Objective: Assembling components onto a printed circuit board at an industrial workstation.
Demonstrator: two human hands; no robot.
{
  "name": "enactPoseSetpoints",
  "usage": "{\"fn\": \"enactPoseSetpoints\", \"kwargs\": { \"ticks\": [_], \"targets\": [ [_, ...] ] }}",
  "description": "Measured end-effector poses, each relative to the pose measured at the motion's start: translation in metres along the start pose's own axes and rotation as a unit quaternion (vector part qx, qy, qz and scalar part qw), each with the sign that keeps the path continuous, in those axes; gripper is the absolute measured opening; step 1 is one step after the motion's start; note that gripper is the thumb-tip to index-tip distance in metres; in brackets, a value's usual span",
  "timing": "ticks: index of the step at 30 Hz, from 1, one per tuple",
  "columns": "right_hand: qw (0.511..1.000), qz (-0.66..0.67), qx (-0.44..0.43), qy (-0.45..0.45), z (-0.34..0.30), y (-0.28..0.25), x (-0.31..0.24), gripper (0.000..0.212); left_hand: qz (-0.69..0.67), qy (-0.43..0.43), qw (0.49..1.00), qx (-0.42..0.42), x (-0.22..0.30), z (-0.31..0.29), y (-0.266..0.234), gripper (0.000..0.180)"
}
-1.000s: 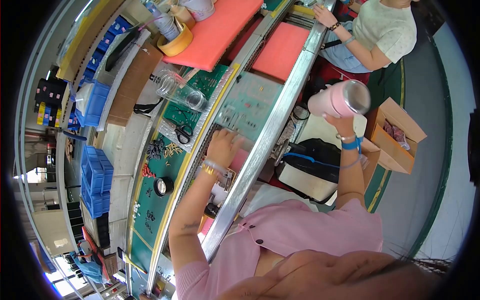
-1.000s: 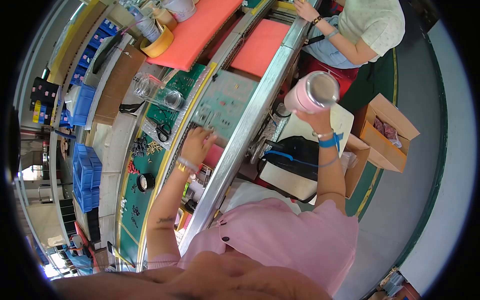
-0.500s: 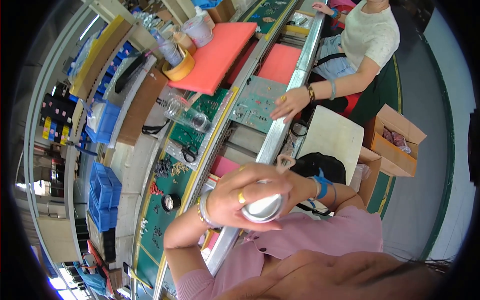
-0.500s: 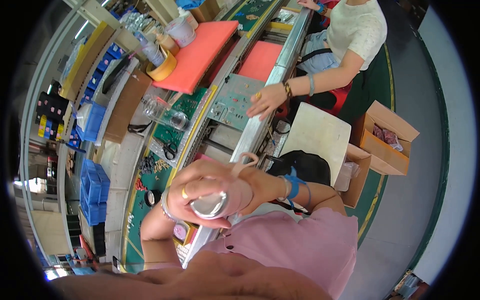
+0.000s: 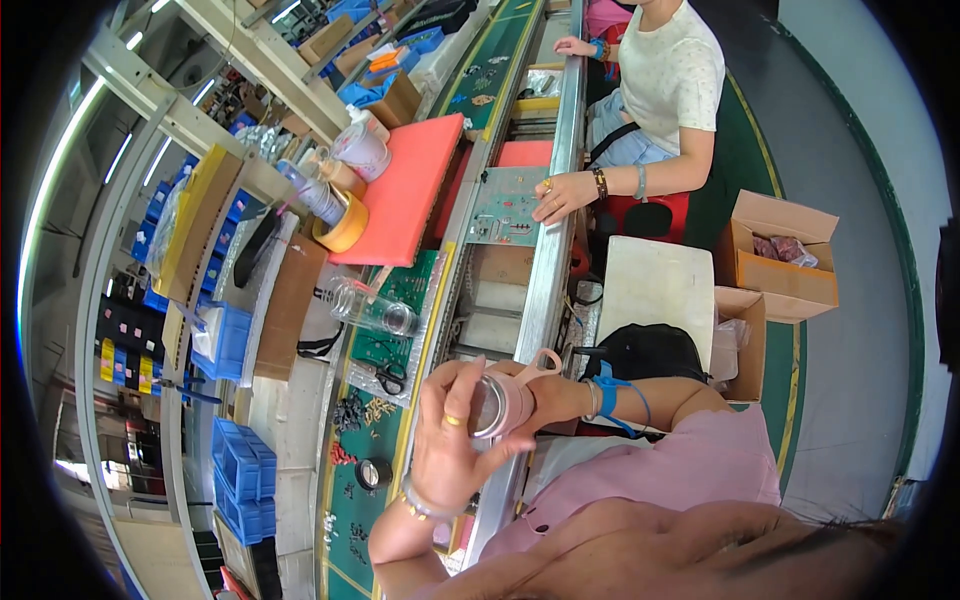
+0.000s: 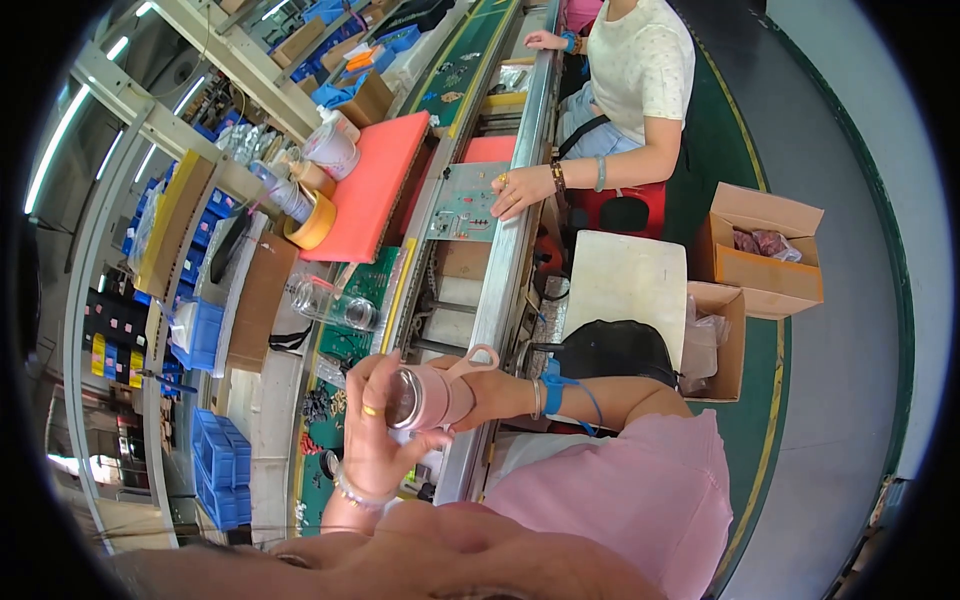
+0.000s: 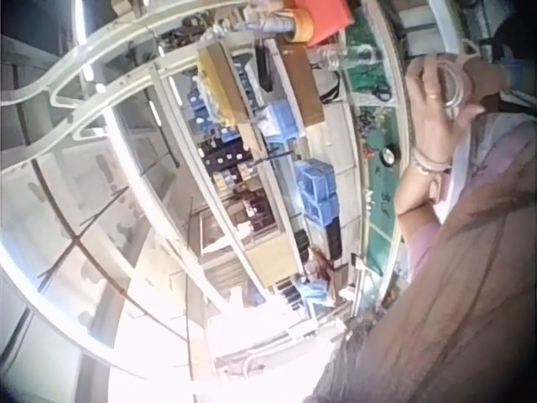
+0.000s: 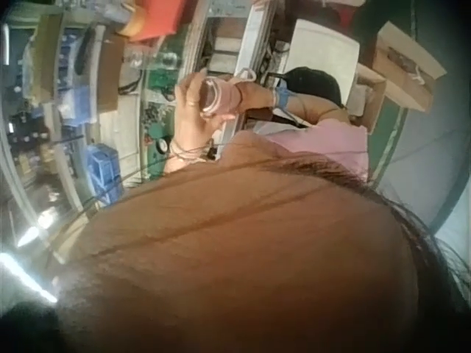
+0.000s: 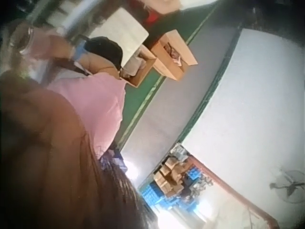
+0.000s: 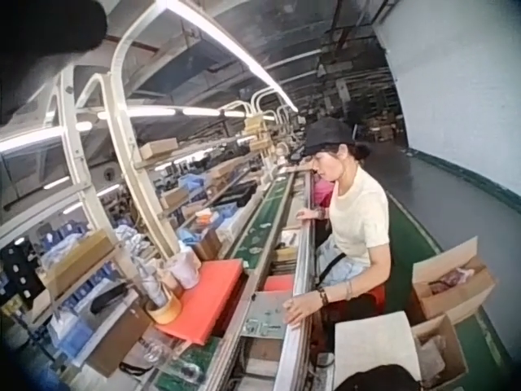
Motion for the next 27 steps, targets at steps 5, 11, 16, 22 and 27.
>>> {"fn": "enactPoseSetpoints", "kwargs": {
  "ticks": [5,11,16,22,27],
  "targets": [
    [0.999,-0.037,0.000,-0.016,-0.005,0.000,-0.008,0.081,0.020,-0.033,0.992,-0.121,0.013,-0.004,-0.015,0.094],
    [0.998,0.048,-0.031,0.035,-0.006,0.005,-0.025,0.078,0.166,0.127,0.949,-0.238,0.036,0.003,0.000,0.071],
    [0.998,-0.014,-0.035,-0.059,-0.004,0.002,-0.036,0.071,0.135,0.037,0.971,-0.193,0.038,0.008,-0.009,0.060],
    [0.993,-0.052,0.057,-0.086,-0.012,-0.009,-0.037,0.068,0.054,0.048,0.997,-0.021,0.030,0.001,-0.041,0.063],
    [0.993,-0.054,0.095,-0.052,-0.009,-0.026,-0.043,0.069,-0.506,-0.118,0.847,0.112,-0.059,-0.044,-0.035,0.074]
  ]
}}
Point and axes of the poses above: each hand's wrist, its own z-axis towards the middle knuckle, its own y-axis out of the palm, x = y × z, the point moved 8 cm from there along z, towards the middle knuckle, and after that the axes turned 14 degrees about -z, right-handed, at the moved point
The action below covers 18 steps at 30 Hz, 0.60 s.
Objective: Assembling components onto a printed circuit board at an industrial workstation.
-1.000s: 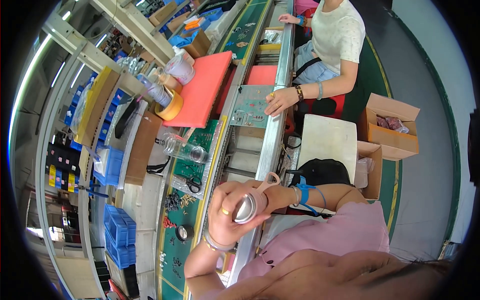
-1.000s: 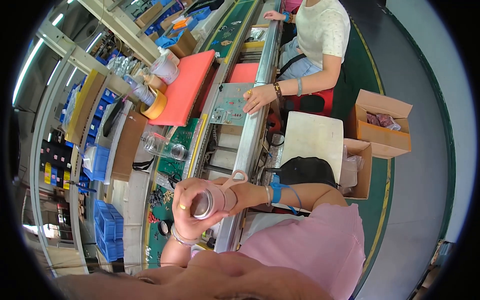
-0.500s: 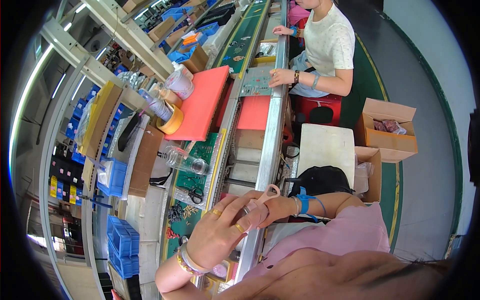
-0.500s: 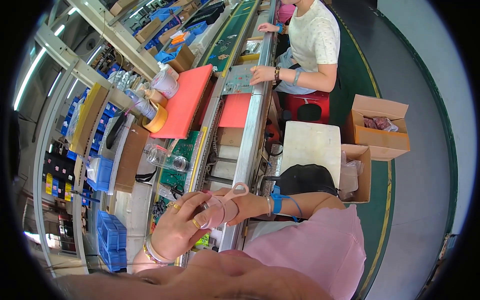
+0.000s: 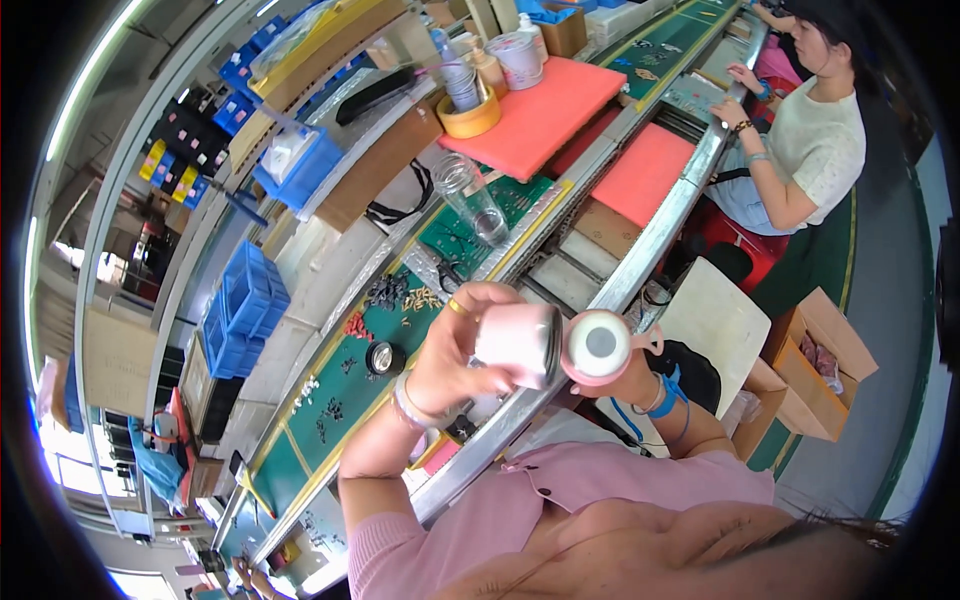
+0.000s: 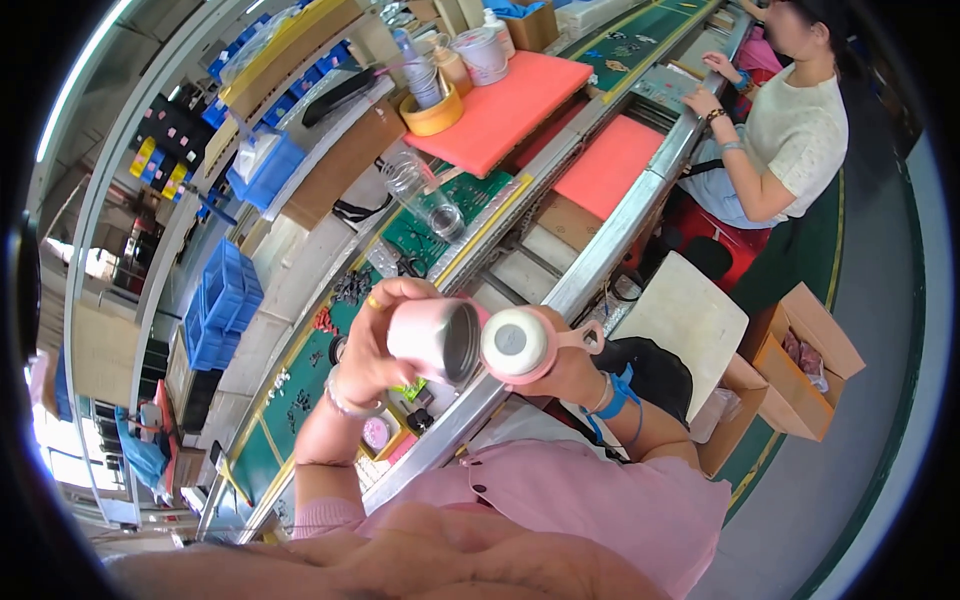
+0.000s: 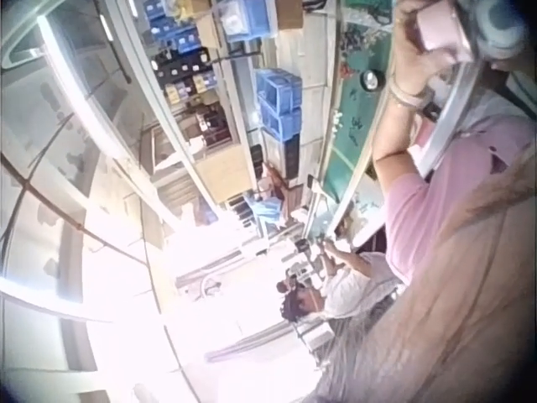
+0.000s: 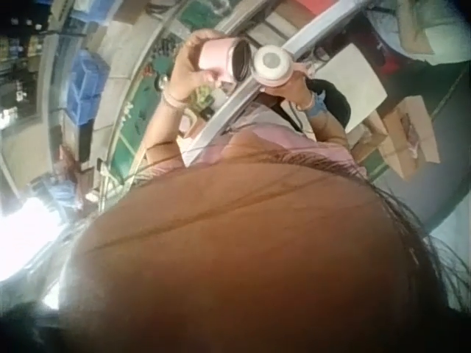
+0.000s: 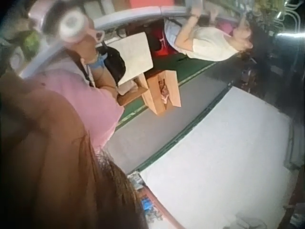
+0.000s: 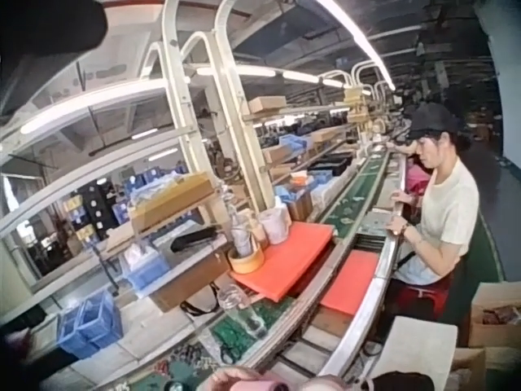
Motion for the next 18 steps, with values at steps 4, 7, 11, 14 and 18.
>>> {"fn": "enactPoseSetpoints", "kwargs": {
  "ticks": [4,7,11,14,18],
  "targets": [
    [0.999,-0.006,0.012,0.045,0.000,-0.009,0.011,0.071,-0.277,0.012,0.956,0.095,-0.055,-0.029,-0.080,0.071],
    [0.997,-0.069,0.004,0.047,-0.001,-0.019,0.022,0.072,-0.350,0.078,0.917,0.173,-0.053,-0.041,-0.128,0.059],
    [0.995,-0.036,0.062,0.070,-0.003,-0.033,0.028,0.064,-0.438,0.065,0.879,0.177,-0.059,-0.031,-0.180,0.053],
    [0.996,-0.053,0.040,0.054,0.003,-0.036,0.027,0.065,-0.344,0.080,0.908,0.225,-0.076,-0.022,-0.239,0.050],
    [0.994,-0.106,0.025,0.029,0.016,-0.036,0.023,0.065,0.020,0.108,0.948,0.299,-0.075,0.015,-0.284,0.058]
  ]
}}
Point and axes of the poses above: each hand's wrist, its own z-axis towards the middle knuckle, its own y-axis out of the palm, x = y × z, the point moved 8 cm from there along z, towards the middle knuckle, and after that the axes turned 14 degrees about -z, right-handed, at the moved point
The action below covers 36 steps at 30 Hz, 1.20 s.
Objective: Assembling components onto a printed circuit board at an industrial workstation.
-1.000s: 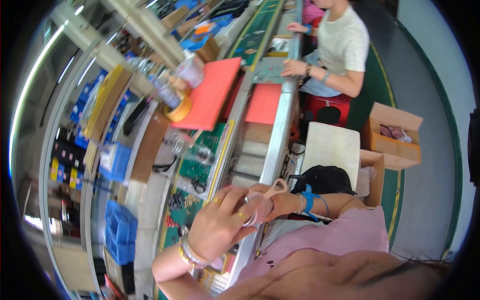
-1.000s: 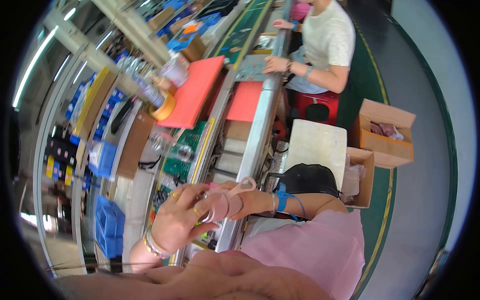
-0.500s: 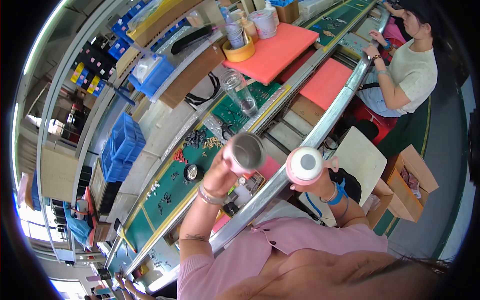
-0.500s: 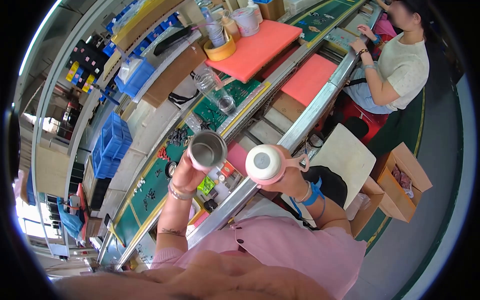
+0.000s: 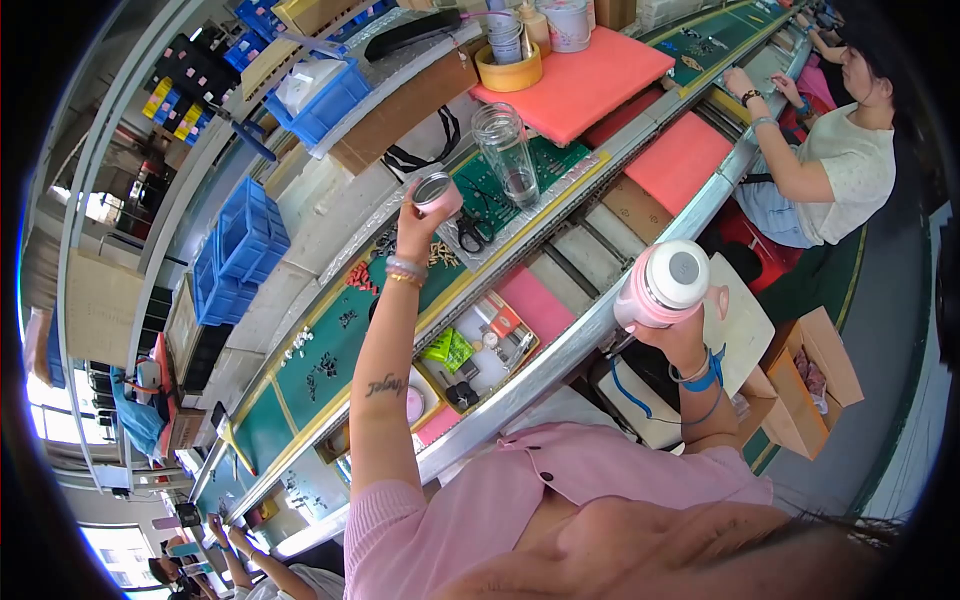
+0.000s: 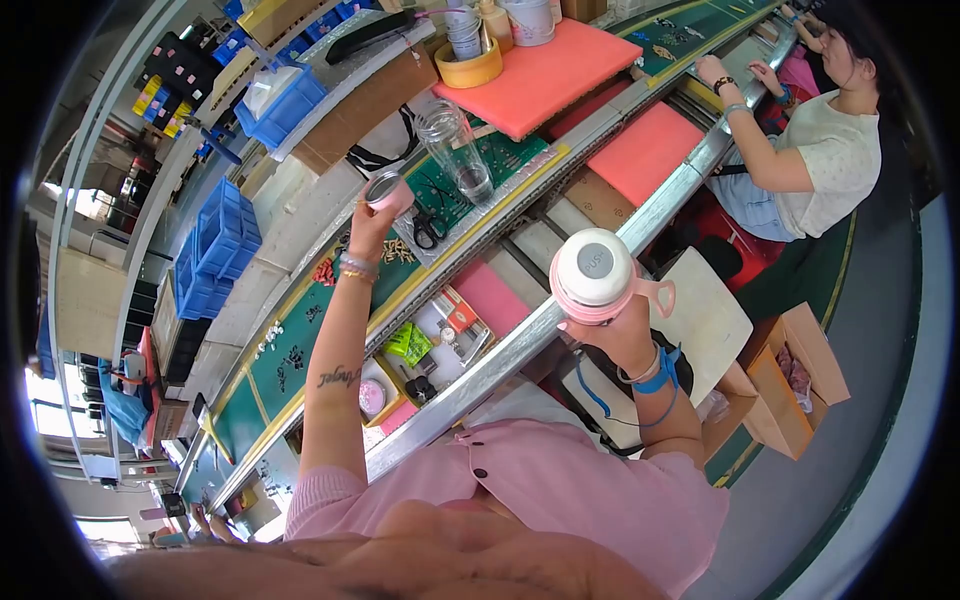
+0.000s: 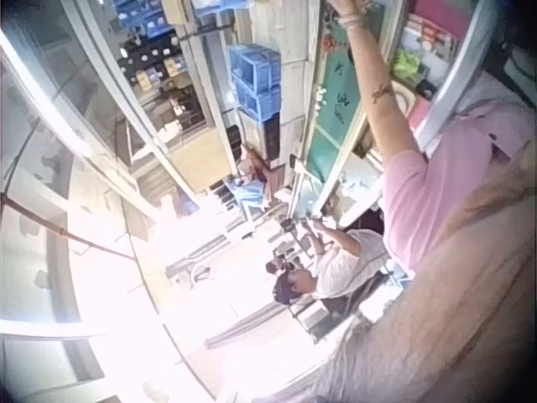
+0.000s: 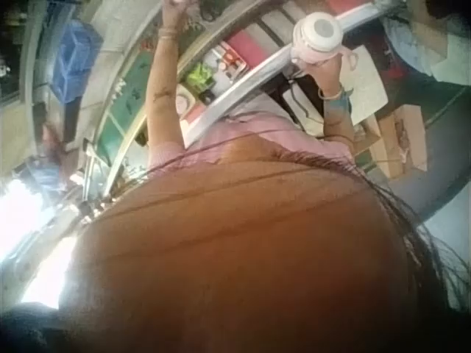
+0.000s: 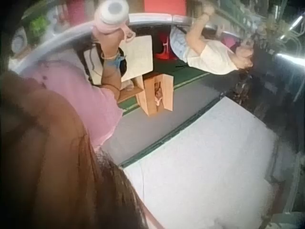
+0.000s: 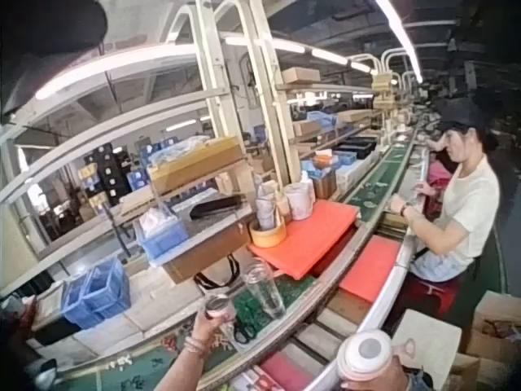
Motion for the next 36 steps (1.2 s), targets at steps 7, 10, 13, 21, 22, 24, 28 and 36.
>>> {"fn": "enactPoseSetpoints", "kwargs": {
  "ticks": [7,10,13,21,22,24,28,36],
  "targets": [
    [0.999,0.004,0.018,0.051,0.036,-0.007,-0.005,0.063,0.431,0.044,0.900,0.049,-0.020,0.033,0.007,0.087],
    [0.998,-0.017,0.021,0.057,0.058,-0.011,-0.005,0.062,0.501,0.070,0.860,0.065,-0.008,0.021,0.014,0.083],
    [0.998,-0.053,0.028,0.036,0.086,-0.016,-0.004,0.062,0.479,0.241,0.842,0.052,0.044,0.009,0.047,0.055],
    [0.939,-0.340,0.002,-0.058,0.166,-0.011,-0.023,0.066,0.436,0.313,0.828,-0.162,0.156,-0.004,0.196,0.039],
    [0.943,-0.331,-0.004,-0.038,0.173,-0.008,-0.022,0.066,0.438,0.311,0.829,-0.159,0.158,0.000,0.199,0.039],
    [0.937,-0.346,-0.011,-0.053,0.186,-0.001,-0.027,0.065,0.444,0.280,0.834,-0.172,0.153,0.010,0.203,0.042],
    [0.925,-0.369,0.007,-0.092,0.204,0.008,-0.039,0.060,0.482,0.268,0.817,-0.165,0.148,0.024,0.198,0.045],
    [0.879,-0.444,0.048,-0.170,0.221,0.012,-0.043,0.053,0.403,0.152,0.888,-0.161,0.137,0.052,0.179,0.044]
  ]
}}
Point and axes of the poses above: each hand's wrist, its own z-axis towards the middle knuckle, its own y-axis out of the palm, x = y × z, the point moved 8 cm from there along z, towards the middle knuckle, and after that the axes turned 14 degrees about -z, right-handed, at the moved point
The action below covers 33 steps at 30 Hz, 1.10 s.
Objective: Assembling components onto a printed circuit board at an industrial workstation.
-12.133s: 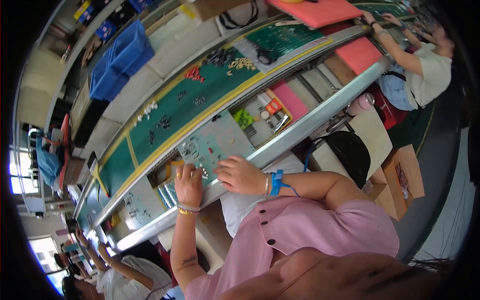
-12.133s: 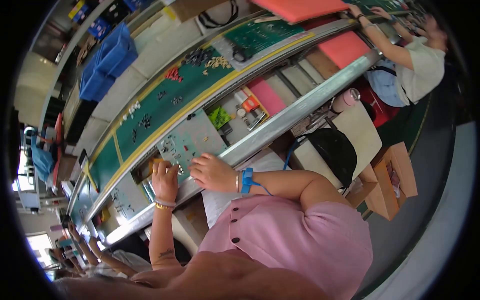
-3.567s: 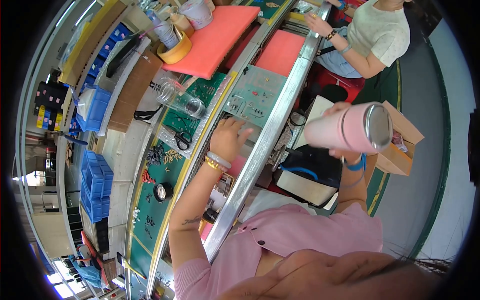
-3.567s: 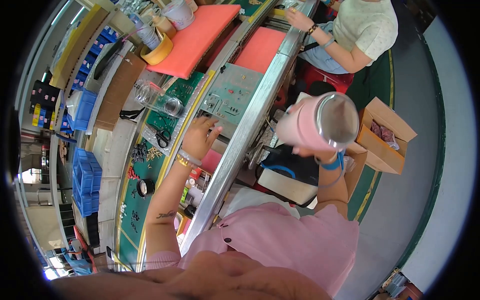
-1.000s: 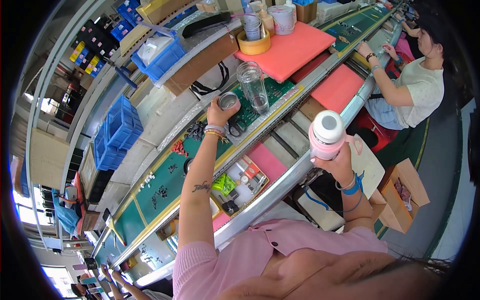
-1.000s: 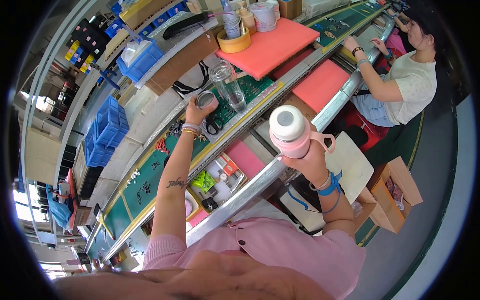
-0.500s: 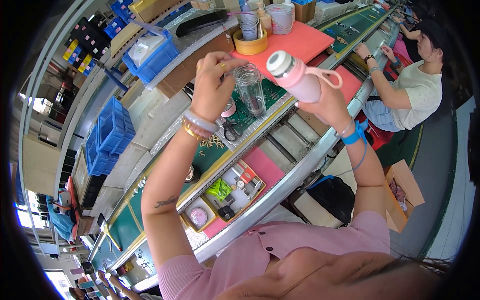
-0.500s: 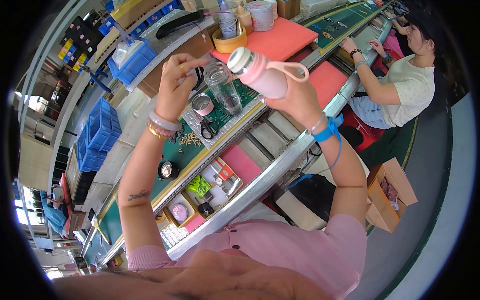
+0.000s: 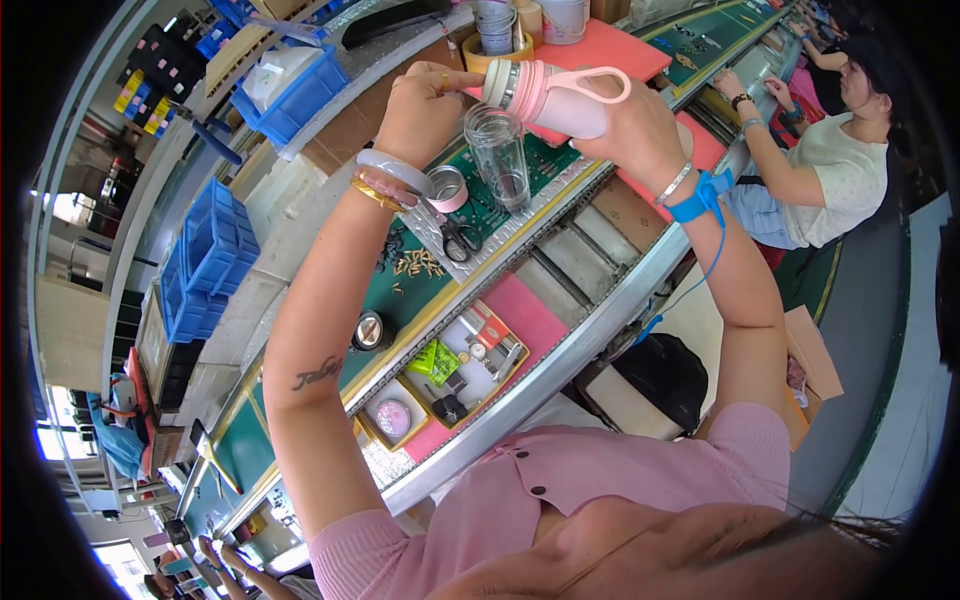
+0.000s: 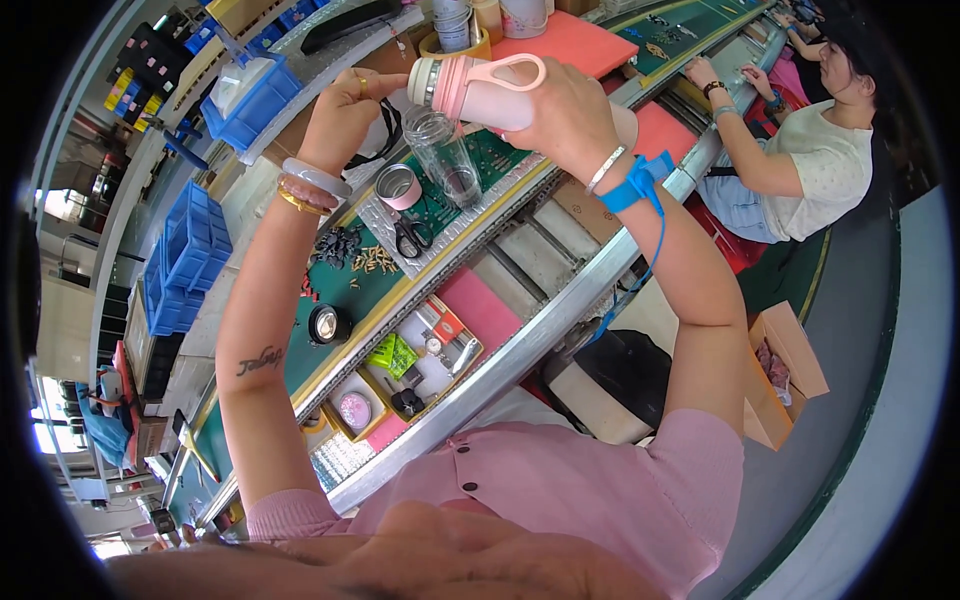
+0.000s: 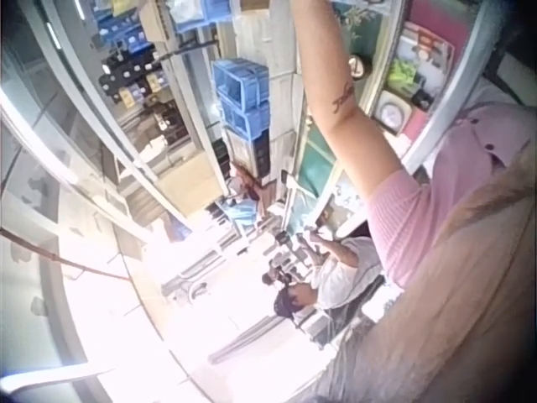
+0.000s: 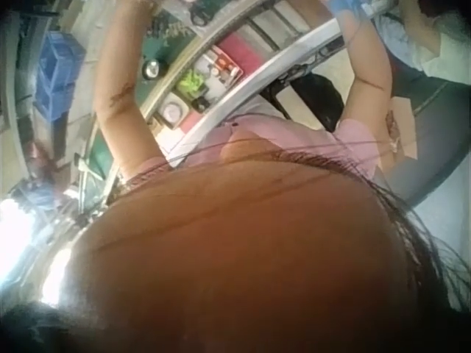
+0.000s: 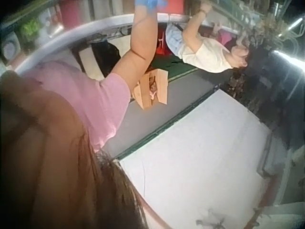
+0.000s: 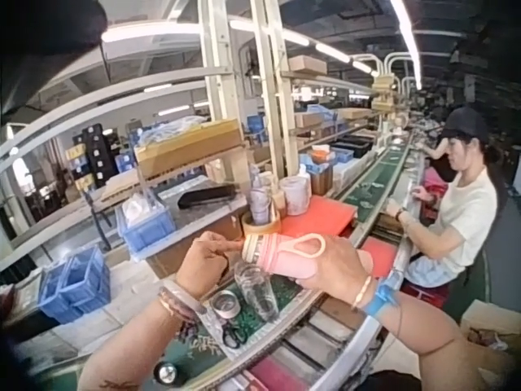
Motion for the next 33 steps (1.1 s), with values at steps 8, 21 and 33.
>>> {"fn": "enactPoseSetpoints", "kwargs": {
  "ticks": [8,21,33],
  "targets": [
    [0.992,-0.122,-0.005,-0.016,0.005,0.001,-0.002,0.060,-0.043,-0.087,0.995,0.021,-0.016,-0.002,0.000,0.045],
    [0.976,-0.195,0.072,-0.060,0.011,-0.022,-0.010,0.070,-0.136,-0.152,0.978,0.045,-0.021,-0.001,0.002,0.034],
    [0.974,-0.194,0.092,-0.071,0.014,-0.031,-0.012,0.070,-0.192,-0.197,0.961,0.036,-0.022,-0.003,0.005,0.047]
  ]
}}
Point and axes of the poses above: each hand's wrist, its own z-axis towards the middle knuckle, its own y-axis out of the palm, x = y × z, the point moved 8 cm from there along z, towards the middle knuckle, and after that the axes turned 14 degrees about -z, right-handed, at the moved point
